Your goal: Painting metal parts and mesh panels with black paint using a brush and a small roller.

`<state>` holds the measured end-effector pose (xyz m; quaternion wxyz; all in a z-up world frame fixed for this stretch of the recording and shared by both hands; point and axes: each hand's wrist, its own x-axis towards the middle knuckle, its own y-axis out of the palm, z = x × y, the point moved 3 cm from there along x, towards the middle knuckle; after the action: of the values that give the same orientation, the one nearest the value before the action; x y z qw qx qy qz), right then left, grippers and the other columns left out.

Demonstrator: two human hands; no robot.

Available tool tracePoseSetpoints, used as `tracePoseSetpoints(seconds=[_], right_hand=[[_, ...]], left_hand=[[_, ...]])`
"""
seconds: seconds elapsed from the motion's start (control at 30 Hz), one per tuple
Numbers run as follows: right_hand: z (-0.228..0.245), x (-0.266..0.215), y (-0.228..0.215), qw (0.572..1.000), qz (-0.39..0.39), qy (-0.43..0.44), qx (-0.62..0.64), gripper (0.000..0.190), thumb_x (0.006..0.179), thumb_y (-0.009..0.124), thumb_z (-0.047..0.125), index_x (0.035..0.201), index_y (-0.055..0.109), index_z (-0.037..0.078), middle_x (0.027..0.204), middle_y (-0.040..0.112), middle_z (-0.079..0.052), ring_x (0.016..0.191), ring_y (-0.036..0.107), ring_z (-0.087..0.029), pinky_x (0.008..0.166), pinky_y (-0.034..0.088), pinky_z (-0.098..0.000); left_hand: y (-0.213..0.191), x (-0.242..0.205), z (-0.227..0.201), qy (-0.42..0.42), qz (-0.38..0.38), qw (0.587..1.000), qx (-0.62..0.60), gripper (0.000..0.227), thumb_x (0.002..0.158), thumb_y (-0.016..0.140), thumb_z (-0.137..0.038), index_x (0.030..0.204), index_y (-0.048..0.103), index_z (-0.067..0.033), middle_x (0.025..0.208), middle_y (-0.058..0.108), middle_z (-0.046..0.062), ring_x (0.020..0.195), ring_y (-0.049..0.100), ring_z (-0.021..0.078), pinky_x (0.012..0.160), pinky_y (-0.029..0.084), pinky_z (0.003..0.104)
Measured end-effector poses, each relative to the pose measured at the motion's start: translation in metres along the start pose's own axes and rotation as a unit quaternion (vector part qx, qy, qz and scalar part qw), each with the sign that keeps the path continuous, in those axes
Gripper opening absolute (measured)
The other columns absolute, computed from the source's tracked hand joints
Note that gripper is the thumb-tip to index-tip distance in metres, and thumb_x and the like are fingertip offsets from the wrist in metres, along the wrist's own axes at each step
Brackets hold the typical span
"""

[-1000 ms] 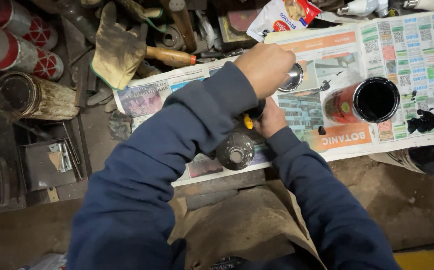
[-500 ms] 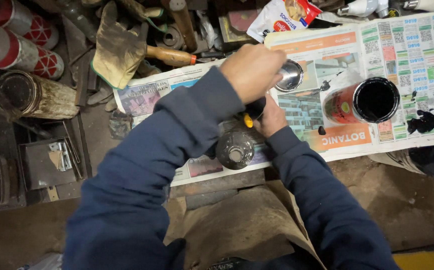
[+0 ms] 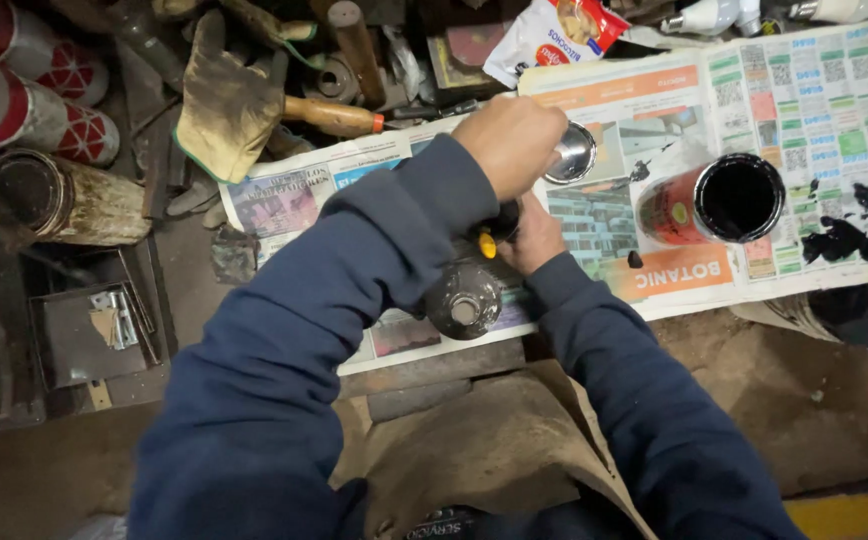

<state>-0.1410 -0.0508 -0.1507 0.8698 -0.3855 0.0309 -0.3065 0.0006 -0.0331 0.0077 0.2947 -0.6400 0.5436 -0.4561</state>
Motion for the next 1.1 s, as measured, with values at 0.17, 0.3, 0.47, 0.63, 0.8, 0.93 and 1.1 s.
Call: tracePoseSetpoints(seconds=[0.17,0.3,0.47,0.63,0.8,0.93,1.1], right_hand=[[0.005,0.0,-0.004,0.999,0.012,0.051,0.015,0.072,0.076,0.083,0.012,0.14,0.05,0.011,0.115,0.07,-0.022,0.103,0.067,-0.046,0.084,0.056,-0.0466],[0.005,0.0,-0.005,1.0,-0.004,-0.001,0.02,0.064,0.08,0.082,0.011,0.137,0.053,0.011,0.118,0.07,-0.022,0.106,0.069,-0.044,0.086,0.058,-0.0446],[0.005,0.001,-0.004,1.0,0.005,-0.017,-0.002,0.069,0.076,0.082,0.008,0.139,0.053,0.01,0.123,0.066,-0.022,0.104,0.069,-0.044,0.087,0.058,-0.0444],[-0.001,0.0,-0.003,1.0,0.015,0.003,-0.002,0.07,0.074,0.082,0.006,0.139,0.055,0.013,0.126,0.066,-0.018,0.107,0.068,-0.042,0.089,0.057,-0.0433],[0.001,0.0,-0.002,1.0,0.011,-0.014,0.004,0.08,0.068,0.086,0.006,0.141,0.053,0.012,0.129,0.064,-0.016,0.114,0.066,-0.04,0.096,0.055,-0.0422],[0.003,0.008,-0.006,0.999,0.016,-0.02,-0.023,0.086,0.066,0.088,0.009,0.143,0.051,0.008,0.128,0.062,-0.017,0.115,0.065,-0.04,0.095,0.055,-0.0429],[0.013,0.013,-0.007,0.992,-0.007,-0.085,0.094,0.093,0.065,0.091,0.016,0.145,0.047,0.0,0.135,0.06,-0.023,0.124,0.063,-0.04,0.104,0.051,-0.0416]], left_hand=[[-0.003,0.008,-0.004,-0.004,0.004,1.0,0.003,0.02,0.083,0.076,-0.019,0.087,0.071,0.0007,0.082,0.071,0.024,0.079,0.071,0.0429,0.07,0.057,0.05],[-0.004,0.012,-0.003,0.024,-0.017,0.999,0.014,0.021,0.083,0.077,-0.019,0.087,0.07,0.0008,0.082,0.071,0.024,0.079,0.071,0.0432,0.07,0.057,0.05],[-0.015,0.006,-0.003,0.022,-0.036,0.999,0.004,0.025,0.083,0.078,-0.022,0.088,0.069,0.0009,0.08,0.07,0.024,0.077,0.07,0.0439,0.068,0.056,0.051],[-0.04,-0.016,-0.008,0.012,-0.043,0.999,-0.01,0.027,0.086,0.078,-0.025,0.088,0.07,0.0006,0.078,0.07,0.024,0.076,0.069,0.0443,0.067,0.055,0.052],[-0.042,-0.042,-0.008,-0.04,-0.052,0.998,0.002,0.029,0.089,0.077,-0.027,0.085,0.068,0.0008,0.074,0.069,0.023,0.071,0.069,0.0432,0.065,0.056,0.051],[-0.044,-0.057,0.006,-0.098,-0.082,0.992,0.009,0.036,0.088,0.079,-0.032,0.081,0.066,0.001,0.07,0.068,0.023,0.067,0.069,0.0431,0.062,0.056,0.051],[-0.048,-0.07,0.012,-0.138,-0.136,0.981,-0.017,0.037,0.092,0.077,-0.033,0.082,0.063,0.0001,0.068,0.067,0.021,0.067,0.069,0.0416,0.062,0.054,0.05]])
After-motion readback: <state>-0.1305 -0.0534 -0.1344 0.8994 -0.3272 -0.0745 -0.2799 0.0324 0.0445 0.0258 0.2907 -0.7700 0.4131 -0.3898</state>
